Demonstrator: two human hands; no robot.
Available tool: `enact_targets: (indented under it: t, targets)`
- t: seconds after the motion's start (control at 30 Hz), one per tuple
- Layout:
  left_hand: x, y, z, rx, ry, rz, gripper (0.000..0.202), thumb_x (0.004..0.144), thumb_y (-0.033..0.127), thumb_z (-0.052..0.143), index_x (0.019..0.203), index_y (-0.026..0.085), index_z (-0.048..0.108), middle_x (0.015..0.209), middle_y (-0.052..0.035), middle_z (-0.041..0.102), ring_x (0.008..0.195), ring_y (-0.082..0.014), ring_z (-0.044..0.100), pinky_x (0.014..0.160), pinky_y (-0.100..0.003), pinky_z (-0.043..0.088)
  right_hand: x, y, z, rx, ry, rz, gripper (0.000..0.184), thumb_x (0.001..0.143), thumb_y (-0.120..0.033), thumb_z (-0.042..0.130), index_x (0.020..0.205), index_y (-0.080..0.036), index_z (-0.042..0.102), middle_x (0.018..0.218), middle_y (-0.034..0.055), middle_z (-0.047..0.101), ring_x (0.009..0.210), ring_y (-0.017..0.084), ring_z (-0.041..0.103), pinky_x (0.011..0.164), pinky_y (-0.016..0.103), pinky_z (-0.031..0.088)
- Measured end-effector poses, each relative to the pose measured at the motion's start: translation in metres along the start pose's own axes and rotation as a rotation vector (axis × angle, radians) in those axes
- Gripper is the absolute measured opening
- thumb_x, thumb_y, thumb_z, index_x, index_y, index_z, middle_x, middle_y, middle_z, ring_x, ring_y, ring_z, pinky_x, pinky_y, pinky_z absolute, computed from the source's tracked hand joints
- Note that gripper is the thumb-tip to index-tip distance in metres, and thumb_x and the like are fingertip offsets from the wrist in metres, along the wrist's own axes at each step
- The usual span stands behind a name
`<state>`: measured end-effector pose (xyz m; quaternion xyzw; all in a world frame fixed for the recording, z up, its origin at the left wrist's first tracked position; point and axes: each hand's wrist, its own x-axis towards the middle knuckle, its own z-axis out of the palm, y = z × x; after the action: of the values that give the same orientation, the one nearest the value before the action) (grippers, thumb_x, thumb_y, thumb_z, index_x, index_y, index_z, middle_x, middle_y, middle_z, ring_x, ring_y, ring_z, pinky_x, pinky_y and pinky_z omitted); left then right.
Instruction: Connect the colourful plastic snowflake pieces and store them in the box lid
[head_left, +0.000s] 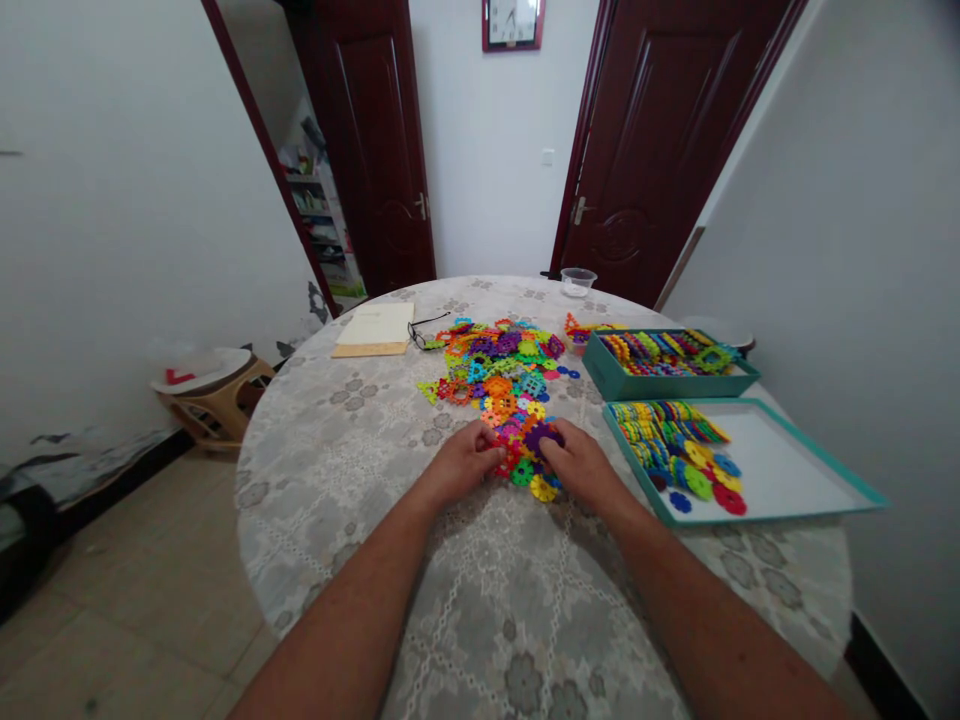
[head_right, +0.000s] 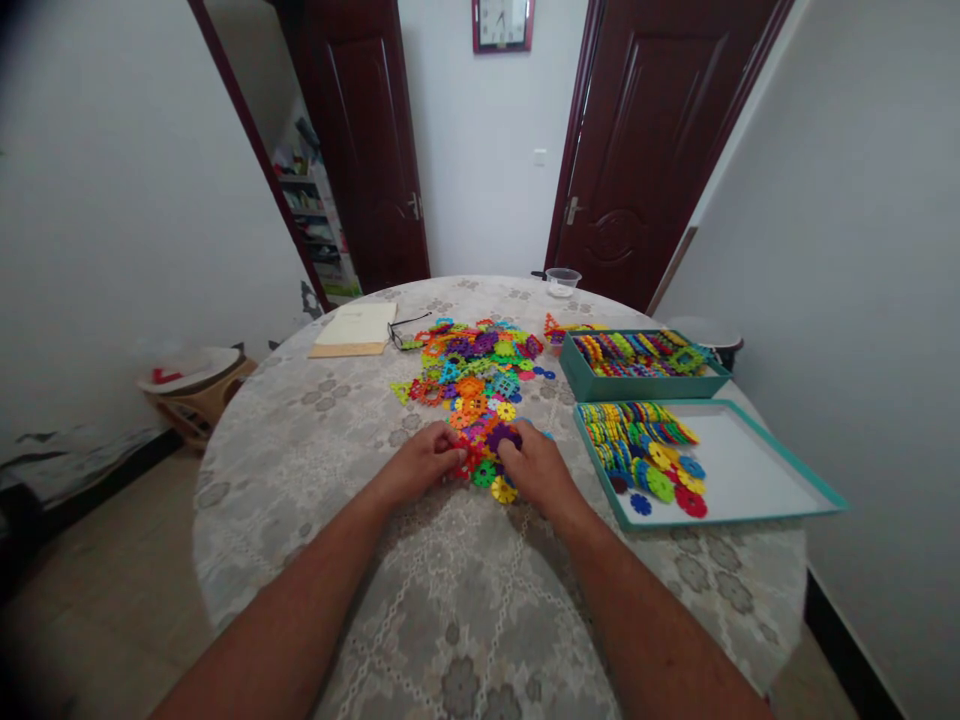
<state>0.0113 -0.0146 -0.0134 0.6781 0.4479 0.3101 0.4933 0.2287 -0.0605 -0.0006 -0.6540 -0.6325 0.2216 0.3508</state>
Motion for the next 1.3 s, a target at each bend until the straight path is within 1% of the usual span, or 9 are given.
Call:
enact_targets:
  t: [0.07,0.27,0.5,0.73,0.83,0.93,1.0,1.13,1.3]
  targets:
    - [0.0,0.002,0.003,-0.05,-0.042,-0.041,0.027,0.088,0.045,0.07,0.088,0.022,0.055,0.063,0.0039,0.063,0.046,-0.011,0.048,0.049,-0.024,0.031,0.001,0.002,0.0,0.01,-0.014,0.012,0.011,0.089,-0.029,0.05,0.083,-0.023,0.057,0.078,0.0002,0.066,0.072,0.019,0.058,0.064,0.028,0.036]
    - [0.0,0.003,0.003,-0.076,-0.038,-0.09,0.029,0.086,0.046,0.071,0.088,0.021,0.056,0.064,0.0034,0.064,0.044,-0.0093,0.047,0.044,-0.022,0.031,0.005,0.003,0.0,0.102,-0.044,0.079,0.011,0.088,-0.03,0.051,0.083,-0.023,0.057,0.078,-0.0004,0.067,0.071,0.017,0.061,0.062,0.027,0.04]
    - [0.005,0.0,0.001,-0.245,-0.01,-0.096,0.031,0.081,0.042,0.077,0.086,0.021,0.055,0.067,0.0047,0.059,0.048,-0.0078,0.046,0.041,-0.019,0.034,0.008,0.002,0.001,0.479,-0.094,0.245,0.017,0.083,-0.038,0.058,0.088,-0.023,0.063,0.063,-0.0022,0.063,0.057,0.016,0.058,0.051,0.025,0.04]
    - [0.003,0.004,0.003,-0.388,0.013,-0.04,0.031,0.078,0.037,0.079,0.091,0.02,0.057,0.078,0.0018,0.064,0.06,-0.0105,0.058,0.046,-0.018,0.046,0.009,0.001,0.007,0.884,-0.05,0.254,0.03,0.078,-0.042,0.069,0.101,-0.023,0.071,0.103,0.0034,0.075,0.091,0.022,0.069,0.067,0.028,0.057]
    - [0.002,0.006,0.005,-0.406,-0.045,-0.016,0.034,0.078,0.039,0.082,0.093,0.019,0.059,0.08,0.0013,0.066,0.061,-0.0107,0.06,0.049,-0.02,0.051,0.006,-0.001,0.011,0.848,-0.06,0.209,0.031,0.079,-0.042,0.07,0.103,-0.023,0.072,0.103,0.0039,0.076,0.092,0.024,0.07,0.073,0.033,0.06]
    - [0.001,0.008,0.005,-0.441,-0.053,-0.017,0.039,0.077,0.042,0.085,0.094,0.019,0.059,0.077,0.001,0.068,0.061,-0.0119,0.063,0.05,-0.021,0.053,0.006,0.002,0.016,0.696,0.002,0.16,0.029,0.082,-0.043,0.07,0.101,-0.022,0.073,0.096,0.0036,0.076,0.086,0.023,0.07,0.073,0.032,0.059]
    - [0.002,0.009,0.004,-0.45,0.003,-0.035,0.042,0.077,0.043,0.085,0.1,0.019,0.059,0.077,-0.0006,0.07,0.062,-0.0142,0.067,0.048,-0.021,0.052,0.007,0.005,0.017,0.688,0.06,0.174,0.03,0.083,-0.045,0.07,0.101,-0.021,0.073,0.096,0.0039,0.076,0.086,0.024,0.07,0.071,0.032,0.059]
    - [0.005,0.007,0.002,-0.417,0.115,-0.061,0.045,0.081,0.039,0.082,0.114,0.019,0.059,0.084,-0.0043,0.076,0.063,-0.0163,0.072,0.045,-0.02,0.051,0.009,0.003,0.015,0.855,0.143,0.24,0.033,0.08,-0.044,0.073,0.105,-0.022,0.071,0.105,0.0043,0.075,0.09,0.024,0.071,0.067,0.032,0.061]
    - [0.005,0.005,0.004,-0.372,0.097,-0.055,0.04,0.086,0.034,0.076,0.119,0.018,0.06,0.083,-0.0044,0.074,0.063,-0.017,0.073,0.046,-0.021,0.054,0.007,-0.009,0.01,1.087,0.19,0.236,0.032,0.075,-0.041,0.08,0.1,-0.023,0.069,0.098,0.0014,0.073,0.088,0.022,0.07,0.067,0.033,0.063]
